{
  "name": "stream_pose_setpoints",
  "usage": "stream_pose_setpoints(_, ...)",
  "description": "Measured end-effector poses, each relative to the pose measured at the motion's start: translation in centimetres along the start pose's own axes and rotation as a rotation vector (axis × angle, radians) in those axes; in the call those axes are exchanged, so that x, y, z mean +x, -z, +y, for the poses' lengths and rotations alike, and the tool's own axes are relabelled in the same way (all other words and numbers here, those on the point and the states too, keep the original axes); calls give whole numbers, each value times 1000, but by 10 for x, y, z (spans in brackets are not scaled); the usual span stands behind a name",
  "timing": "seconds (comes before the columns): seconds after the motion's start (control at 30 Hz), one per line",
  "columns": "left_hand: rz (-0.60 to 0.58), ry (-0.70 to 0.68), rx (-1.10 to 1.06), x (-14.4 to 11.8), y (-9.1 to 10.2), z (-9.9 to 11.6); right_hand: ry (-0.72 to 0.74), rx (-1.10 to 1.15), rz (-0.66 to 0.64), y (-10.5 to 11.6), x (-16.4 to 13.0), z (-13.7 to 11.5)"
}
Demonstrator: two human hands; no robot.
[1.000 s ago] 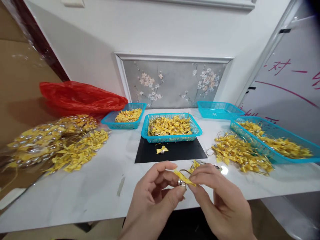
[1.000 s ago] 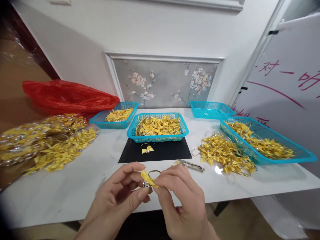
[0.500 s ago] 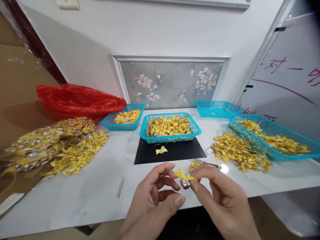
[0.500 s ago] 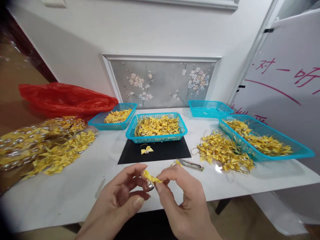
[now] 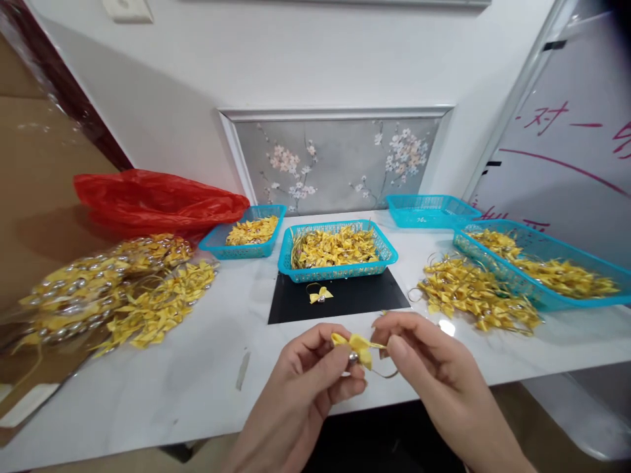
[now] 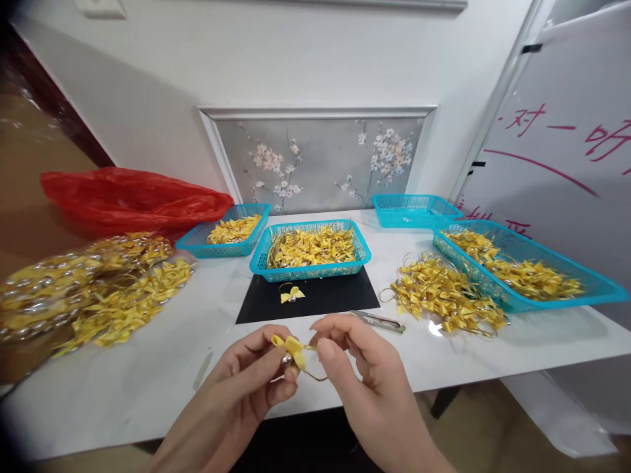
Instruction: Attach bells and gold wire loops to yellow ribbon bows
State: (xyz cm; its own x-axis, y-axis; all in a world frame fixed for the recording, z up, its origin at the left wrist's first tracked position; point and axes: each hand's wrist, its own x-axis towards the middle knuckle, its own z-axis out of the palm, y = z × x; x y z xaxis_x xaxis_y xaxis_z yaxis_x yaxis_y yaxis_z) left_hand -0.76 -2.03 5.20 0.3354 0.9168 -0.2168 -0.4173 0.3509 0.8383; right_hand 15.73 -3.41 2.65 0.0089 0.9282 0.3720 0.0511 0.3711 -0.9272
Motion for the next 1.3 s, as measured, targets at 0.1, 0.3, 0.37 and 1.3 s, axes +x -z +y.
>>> stream_pose_setpoints(0.1, 52, 32, -109, 3, 3, 1, -52, 17, -72, 2, 2, 0)
stream_pose_setpoints(0.3, 85, 82, -152, 5, 5, 1, -99, -44, -132, 1, 5, 0)
stream_pose_setpoints(0.37, 64, 111, -156, 6, 6, 0, -116, 29, -106, 0, 8, 2)
stream_pose_setpoints(1.3, 34, 50, 162, -7, -7, 4, -115, 465, -73, -4, 17, 32)
